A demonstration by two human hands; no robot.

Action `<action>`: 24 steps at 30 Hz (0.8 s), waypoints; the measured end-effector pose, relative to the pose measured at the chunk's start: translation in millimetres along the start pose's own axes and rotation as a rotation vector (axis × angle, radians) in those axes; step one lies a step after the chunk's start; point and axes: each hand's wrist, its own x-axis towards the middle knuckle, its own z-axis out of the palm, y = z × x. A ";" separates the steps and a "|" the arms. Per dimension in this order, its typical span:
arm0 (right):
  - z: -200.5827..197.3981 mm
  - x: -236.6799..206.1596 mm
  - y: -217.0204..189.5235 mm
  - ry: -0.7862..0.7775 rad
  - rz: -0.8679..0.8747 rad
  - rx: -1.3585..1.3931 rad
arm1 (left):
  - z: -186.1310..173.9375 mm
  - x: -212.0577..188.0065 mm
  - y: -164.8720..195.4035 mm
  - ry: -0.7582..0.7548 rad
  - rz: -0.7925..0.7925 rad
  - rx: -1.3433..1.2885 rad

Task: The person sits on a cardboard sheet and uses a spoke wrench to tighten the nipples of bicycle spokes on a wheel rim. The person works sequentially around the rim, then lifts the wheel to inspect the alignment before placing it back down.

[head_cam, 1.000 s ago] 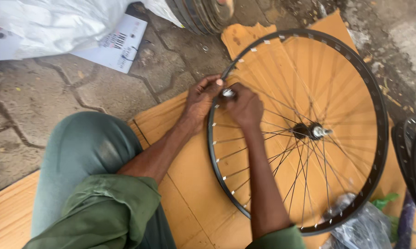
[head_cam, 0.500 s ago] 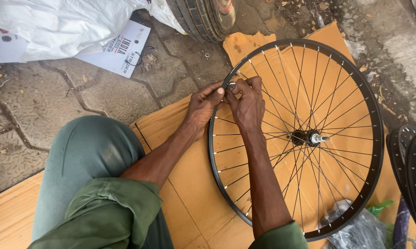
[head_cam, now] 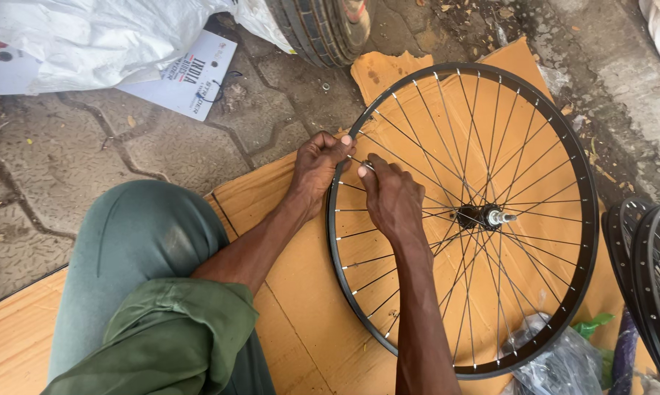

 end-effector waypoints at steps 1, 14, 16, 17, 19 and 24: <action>3.5 2.5 0.1 -0.034 0.024 0.086 | -1.7 -0.5 0.3 0.000 0.014 0.000; 15.8 25.0 -24.0 -0.025 0.260 -0.104 | 1.5 0.1 0.7 0.010 0.112 0.084; 12.5 27.4 -17.7 -0.127 0.268 -0.094 | 2.4 -2.0 -1.1 0.002 0.073 0.046; 7.4 30.6 -10.0 -0.191 0.257 -0.028 | 2.7 -1.9 -1.1 0.004 0.040 0.022; 1.7 33.3 2.4 -0.322 0.281 0.251 | 1.5 -1.5 -0.3 0.018 0.037 0.031; 7.5 26.9 9.2 -0.223 0.137 0.668 | 2.0 -0.4 1.2 0.006 0.063 0.049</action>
